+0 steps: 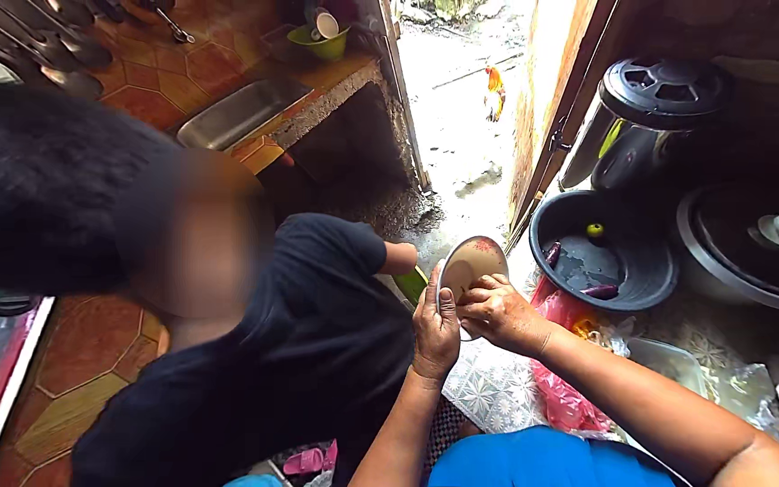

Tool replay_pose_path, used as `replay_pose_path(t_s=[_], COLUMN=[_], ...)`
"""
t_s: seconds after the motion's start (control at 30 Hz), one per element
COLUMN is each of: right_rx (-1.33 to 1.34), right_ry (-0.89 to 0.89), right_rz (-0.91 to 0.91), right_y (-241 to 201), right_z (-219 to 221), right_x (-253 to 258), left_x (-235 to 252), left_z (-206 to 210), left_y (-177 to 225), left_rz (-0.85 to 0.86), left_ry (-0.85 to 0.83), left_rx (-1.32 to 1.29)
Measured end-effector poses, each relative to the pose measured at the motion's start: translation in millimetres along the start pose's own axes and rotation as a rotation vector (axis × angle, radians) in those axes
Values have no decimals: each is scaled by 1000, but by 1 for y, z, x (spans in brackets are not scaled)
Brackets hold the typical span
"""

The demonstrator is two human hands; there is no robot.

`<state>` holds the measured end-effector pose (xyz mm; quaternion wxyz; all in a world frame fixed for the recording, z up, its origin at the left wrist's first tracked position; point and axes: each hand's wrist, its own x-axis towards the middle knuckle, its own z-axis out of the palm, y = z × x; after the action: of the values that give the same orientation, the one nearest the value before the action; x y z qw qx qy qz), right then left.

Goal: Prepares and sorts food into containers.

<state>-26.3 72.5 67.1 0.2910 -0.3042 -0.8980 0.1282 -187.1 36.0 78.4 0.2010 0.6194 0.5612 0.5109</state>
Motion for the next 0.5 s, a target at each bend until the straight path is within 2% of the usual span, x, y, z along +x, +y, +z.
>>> replay_pose_path(t_s=[0.17,0.33,0.5], right_rx=[-115,-125,-122], right_ry=[-7,133,87], right_rz=[-48,23,-2], right_y=[10,13,14], right_z=[0,-5,6], right_x=[9,31,35], left_x=[10,13,15], left_z=[-15,-19,-18], left_y=[-2,-4,-3], left_rz=[66,6,4], left_ry=[22,56,57], left_rx=[78,30,-3])
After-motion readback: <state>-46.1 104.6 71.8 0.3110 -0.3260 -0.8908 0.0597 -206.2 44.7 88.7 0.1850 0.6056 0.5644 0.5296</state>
